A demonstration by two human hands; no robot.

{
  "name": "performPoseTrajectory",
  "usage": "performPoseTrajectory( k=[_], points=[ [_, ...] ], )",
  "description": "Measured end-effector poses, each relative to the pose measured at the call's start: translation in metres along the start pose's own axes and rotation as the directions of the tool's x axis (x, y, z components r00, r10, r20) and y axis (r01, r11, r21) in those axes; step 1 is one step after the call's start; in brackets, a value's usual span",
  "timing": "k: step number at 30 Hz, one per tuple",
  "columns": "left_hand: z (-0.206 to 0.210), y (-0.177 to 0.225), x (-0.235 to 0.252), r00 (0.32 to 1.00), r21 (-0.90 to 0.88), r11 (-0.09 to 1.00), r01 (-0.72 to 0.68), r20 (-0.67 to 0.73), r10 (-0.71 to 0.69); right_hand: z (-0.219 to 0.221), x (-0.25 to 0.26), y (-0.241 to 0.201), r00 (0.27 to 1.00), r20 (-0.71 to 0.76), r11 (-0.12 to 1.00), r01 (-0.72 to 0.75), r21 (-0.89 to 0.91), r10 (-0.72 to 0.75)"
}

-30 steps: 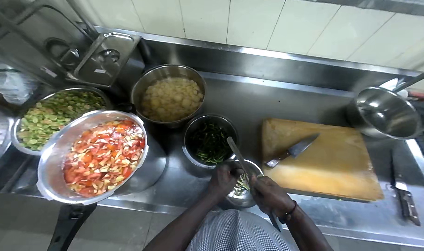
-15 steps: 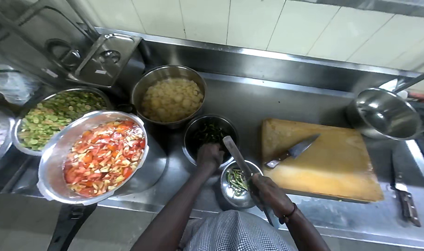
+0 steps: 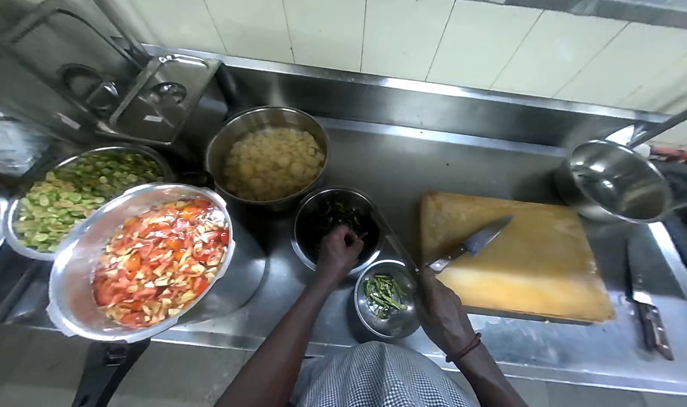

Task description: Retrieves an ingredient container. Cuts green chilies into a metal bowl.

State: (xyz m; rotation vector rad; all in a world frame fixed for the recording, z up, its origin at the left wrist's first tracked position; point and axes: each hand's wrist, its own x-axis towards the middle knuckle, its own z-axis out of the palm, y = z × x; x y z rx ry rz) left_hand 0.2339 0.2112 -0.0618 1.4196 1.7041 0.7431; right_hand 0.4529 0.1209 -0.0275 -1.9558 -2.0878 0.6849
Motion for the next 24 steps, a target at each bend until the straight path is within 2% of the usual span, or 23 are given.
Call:
performPoseTrajectory(
  k=[3, 6, 11, 15, 21, 24],
  points=[
    [-0.004, 0.000, -0.012, 0.991, -0.408, 0.909, 0.080, 0.132, -0.027, -0.002, 0.002, -0.001, 0.998, 0.055, 0.997, -0.019, 0.069, 0.015],
    [-0.007, 0.006, -0.029, 0.977, -0.596, 0.786, 0.163, 0.209, -0.044, -0.001, 0.003, 0.000, 0.997, 0.083, 0.986, -0.003, 0.169, -0.011],
    [-0.014, 0.016, -0.055, 0.958, -0.666, 0.713, 0.220, 0.284, -0.031, 0.001, 0.000, -0.003, 0.995, 0.092, 0.980, 0.027, 0.199, -0.046],
    [-0.015, 0.017, -0.056, 0.962, -0.724, 0.657, 0.209, 0.274, -0.004, 0.000, -0.001, -0.007, 0.987, 0.148, 0.983, 0.031, 0.182, -0.059],
    [-0.014, 0.020, -0.054, 0.965, -0.745, 0.626, 0.232, 0.256, -0.053, 0.001, -0.004, -0.011, 0.982, 0.176, 0.988, 0.040, 0.149, -0.067],
    [-0.013, 0.020, -0.055, 0.969, -0.732, 0.648, 0.211, 0.242, -0.043, 0.000, -0.005, -0.014, 0.983, 0.177, 0.995, 0.024, 0.095, -0.040]
  ],
)
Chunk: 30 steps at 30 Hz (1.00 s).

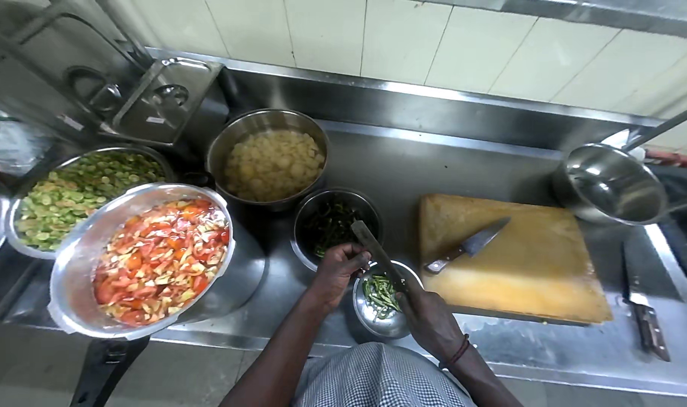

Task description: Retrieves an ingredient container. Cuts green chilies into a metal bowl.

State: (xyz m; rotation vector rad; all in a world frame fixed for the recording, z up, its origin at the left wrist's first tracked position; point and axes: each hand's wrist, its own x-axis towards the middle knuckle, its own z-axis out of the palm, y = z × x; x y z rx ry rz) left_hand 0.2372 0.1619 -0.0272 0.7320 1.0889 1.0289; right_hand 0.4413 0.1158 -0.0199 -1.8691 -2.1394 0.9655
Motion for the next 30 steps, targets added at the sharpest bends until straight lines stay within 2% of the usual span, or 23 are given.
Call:
performPoseTrajectory(
  k=[7, 12, 15, 18, 20, 23, 27, 30],
  points=[
    [0.003, -0.004, -0.006, 0.999, 0.098, 0.995, 0.033, 0.030, -0.036, -0.006, 0.004, -0.011, 0.993, 0.103, 0.997, -0.056, -0.048, 0.060],
    [0.006, -0.010, -0.004, 0.996, 0.058, 0.995, 0.079, 0.036, -0.081, -0.002, 0.007, -0.012, 0.992, 0.120, 0.998, -0.038, -0.043, 0.043],
    [0.008, -0.014, -0.005, 0.987, 0.087, 0.991, 0.098, 0.120, -0.108, 0.003, 0.009, -0.012, 0.992, 0.125, 1.000, -0.008, -0.024, 0.011],
    [0.010, -0.018, -0.003, 0.977, -0.007, 0.993, 0.119, 0.180, -0.116, 0.004, 0.010, -0.011, 0.997, 0.069, 1.000, 0.016, 0.020, -0.017],
    [0.008, -0.019, -0.003, 0.967, -0.078, 0.987, 0.138, 0.226, -0.118, 0.007, 0.009, -0.007, 0.998, -0.050, 0.996, 0.042, 0.075, -0.038],
    [0.010, -0.018, -0.007, 0.982, -0.121, 0.982, 0.145, 0.139, -0.128, 0.009, 0.008, -0.003, 0.986, -0.164, 0.990, 0.042, 0.132, -0.020],
    [0.016, -0.020, -0.009, 0.993, -0.097, 0.989, 0.111, 0.044, -0.108, 0.008, 0.008, -0.005, 0.989, -0.147, 0.993, 0.012, 0.114, 0.005],
    [0.017, -0.018, -0.008, 0.994, -0.094, 0.990, 0.109, -0.021, -0.112, 0.003, 0.008, -0.006, 0.997, -0.079, 0.998, -0.021, 0.063, 0.026]
  ],
)
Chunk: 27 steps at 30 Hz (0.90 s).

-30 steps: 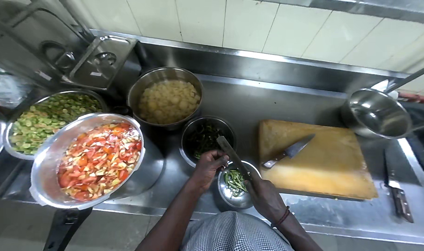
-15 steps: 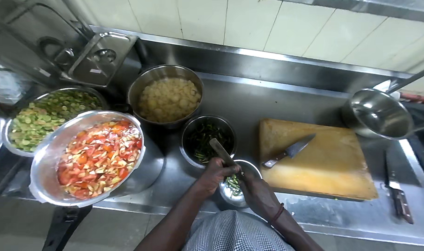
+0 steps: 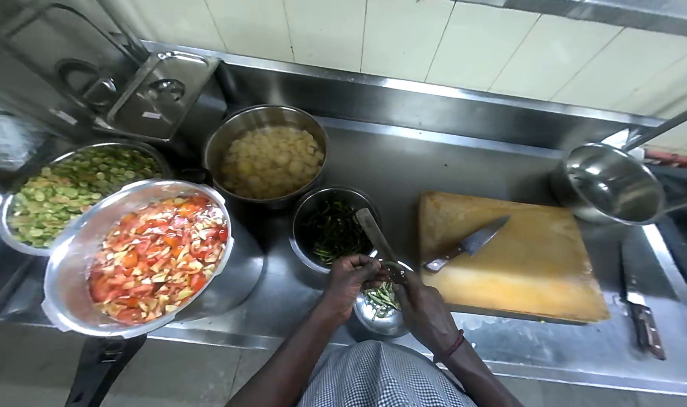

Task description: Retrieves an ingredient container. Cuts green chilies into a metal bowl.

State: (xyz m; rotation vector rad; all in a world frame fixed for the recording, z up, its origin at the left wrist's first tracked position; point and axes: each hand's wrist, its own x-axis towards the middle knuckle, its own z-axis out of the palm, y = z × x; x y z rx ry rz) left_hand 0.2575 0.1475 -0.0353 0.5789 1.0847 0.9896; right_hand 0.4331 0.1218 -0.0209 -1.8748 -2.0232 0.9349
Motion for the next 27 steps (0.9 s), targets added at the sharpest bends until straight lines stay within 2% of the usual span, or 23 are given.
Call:
performPoseTrajectory(
  k=[5, 13, 21, 23, 25, 27],
  points=[
    [-0.008, 0.007, 0.000, 0.999, 0.011, 1.000, 0.004, -0.051, -0.003, -0.011, -0.002, 0.002, 0.984, 0.171, 0.998, -0.039, -0.053, 0.048],
    [-0.008, 0.006, -0.001, 1.000, 0.095, 0.995, 0.030, -0.009, -0.029, -0.012, 0.000, -0.004, 0.966, 0.248, 0.995, -0.055, -0.085, 0.074],
    [-0.007, -0.004, 0.002, 0.991, 0.042, 0.992, 0.117, 0.063, -0.120, -0.008, 0.005, -0.006, 0.953, 0.300, 0.998, -0.032, -0.055, 0.047],
    [-0.008, -0.005, 0.002, 0.990, 0.028, 0.994, 0.110, 0.090, -0.112, -0.006, 0.006, -0.002, 0.955, 0.295, 0.999, -0.042, 0.020, 0.034],
    [-0.011, -0.005, 0.002, 0.984, -0.038, 0.995, 0.097, 0.151, -0.090, -0.005, 0.008, 0.006, 0.947, 0.322, 0.972, -0.097, 0.213, 0.024],
    [-0.018, -0.006, 0.006, 0.969, -0.135, 0.986, 0.093, 0.240, -0.059, -0.006, 0.009, 0.013, 0.903, 0.429, 0.813, -0.238, 0.531, -0.016]
  ],
)
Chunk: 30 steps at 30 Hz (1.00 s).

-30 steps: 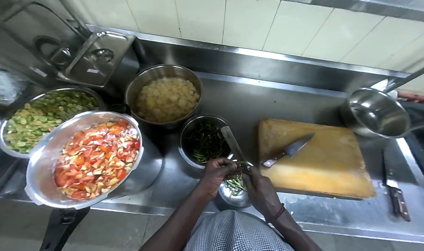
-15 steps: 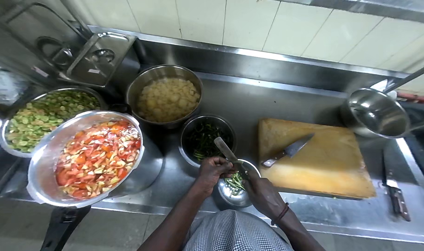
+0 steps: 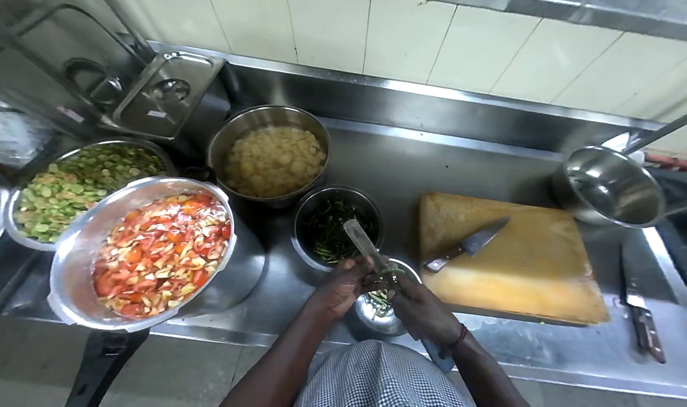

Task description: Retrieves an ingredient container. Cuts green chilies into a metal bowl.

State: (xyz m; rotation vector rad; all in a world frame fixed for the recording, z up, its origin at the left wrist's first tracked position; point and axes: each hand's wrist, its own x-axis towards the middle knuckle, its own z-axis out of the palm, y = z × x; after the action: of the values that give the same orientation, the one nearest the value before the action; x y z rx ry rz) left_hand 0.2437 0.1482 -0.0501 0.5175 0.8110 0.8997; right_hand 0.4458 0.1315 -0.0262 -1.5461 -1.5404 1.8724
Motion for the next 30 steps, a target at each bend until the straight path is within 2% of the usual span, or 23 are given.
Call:
performPoseTrajectory(
  k=[2, 5, 7, 10, 15, 18, 21, 24, 25, 27, 28, 29, 30],
  points=[
    [-0.004, 0.000, 0.004, 0.997, -0.023, 0.999, -0.025, 0.077, 0.027, -0.006, 0.000, 0.002, 0.990, 0.140, 0.955, -0.070, 0.287, 0.031],
    [-0.002, 0.002, 0.006, 0.962, -0.021, 0.996, -0.085, 0.259, 0.087, -0.018, 0.001, 0.009, 0.956, 0.294, 0.837, -0.152, 0.526, -0.012],
    [-0.003, 0.003, 0.009, 0.922, -0.032, 0.994, -0.108, 0.370, 0.112, -0.025, 0.003, 0.015, 0.930, 0.360, 0.750, -0.185, 0.635, -0.076],
    [-0.004, 0.003, 0.013, 0.906, 0.031, 0.993, -0.118, 0.412, 0.094, -0.031, 0.007, 0.020, 0.885, 0.433, 0.662, -0.224, 0.715, -0.168],
    [0.004, 0.002, 0.016, 0.919, 0.077, 0.986, -0.150, 0.378, 0.111, -0.029, 0.011, 0.023, 0.807, 0.516, 0.586, -0.278, 0.761, -0.287],
    [0.008, 0.000, 0.016, 0.948, 0.189, 0.959, -0.210, 0.280, 0.152, -0.027, 0.011, 0.022, 0.787, 0.543, 0.564, -0.316, 0.763, -0.294],
    [0.006, -0.004, 0.023, 0.943, 0.308, 0.899, -0.311, 0.222, 0.250, -0.028, 0.009, 0.022, 0.758, 0.563, 0.518, -0.354, 0.779, -0.328],
    [0.008, -0.003, 0.028, 0.948, 0.401, 0.866, -0.299, 0.020, 0.318, -0.030, -0.001, 0.020, 0.715, 0.562, 0.520, -0.320, 0.792, -0.416],
    [0.005, -0.002, 0.030, 0.948, 0.413, 0.871, -0.266, -0.052, 0.314, -0.031, -0.006, 0.017, 0.730, 0.543, 0.541, -0.282, 0.792, -0.415],
    [0.002, 0.001, 0.029, 0.952, 0.401, 0.890, -0.218, -0.115, 0.285, -0.033, -0.017, 0.009, 0.858, 0.416, 0.636, -0.144, 0.758, -0.302],
    [0.003, 0.002, 0.025, 0.955, 0.392, 0.897, -0.206, -0.118, 0.271, -0.032, -0.020, 0.006, 0.935, 0.284, 0.699, -0.056, 0.713, -0.215],
    [0.007, 0.004, 0.018, 0.960, 0.404, 0.894, -0.193, -0.112, 0.257, -0.029, -0.021, 0.003, 0.982, 0.136, 0.769, 0.017, 0.638, -0.135],
    [0.011, 0.006, 0.012, 0.963, 0.406, 0.895, -0.184, -0.108, 0.247, -0.026, -0.018, 0.001, 0.996, 0.009, 0.831, 0.065, 0.552, -0.084]
  ],
)
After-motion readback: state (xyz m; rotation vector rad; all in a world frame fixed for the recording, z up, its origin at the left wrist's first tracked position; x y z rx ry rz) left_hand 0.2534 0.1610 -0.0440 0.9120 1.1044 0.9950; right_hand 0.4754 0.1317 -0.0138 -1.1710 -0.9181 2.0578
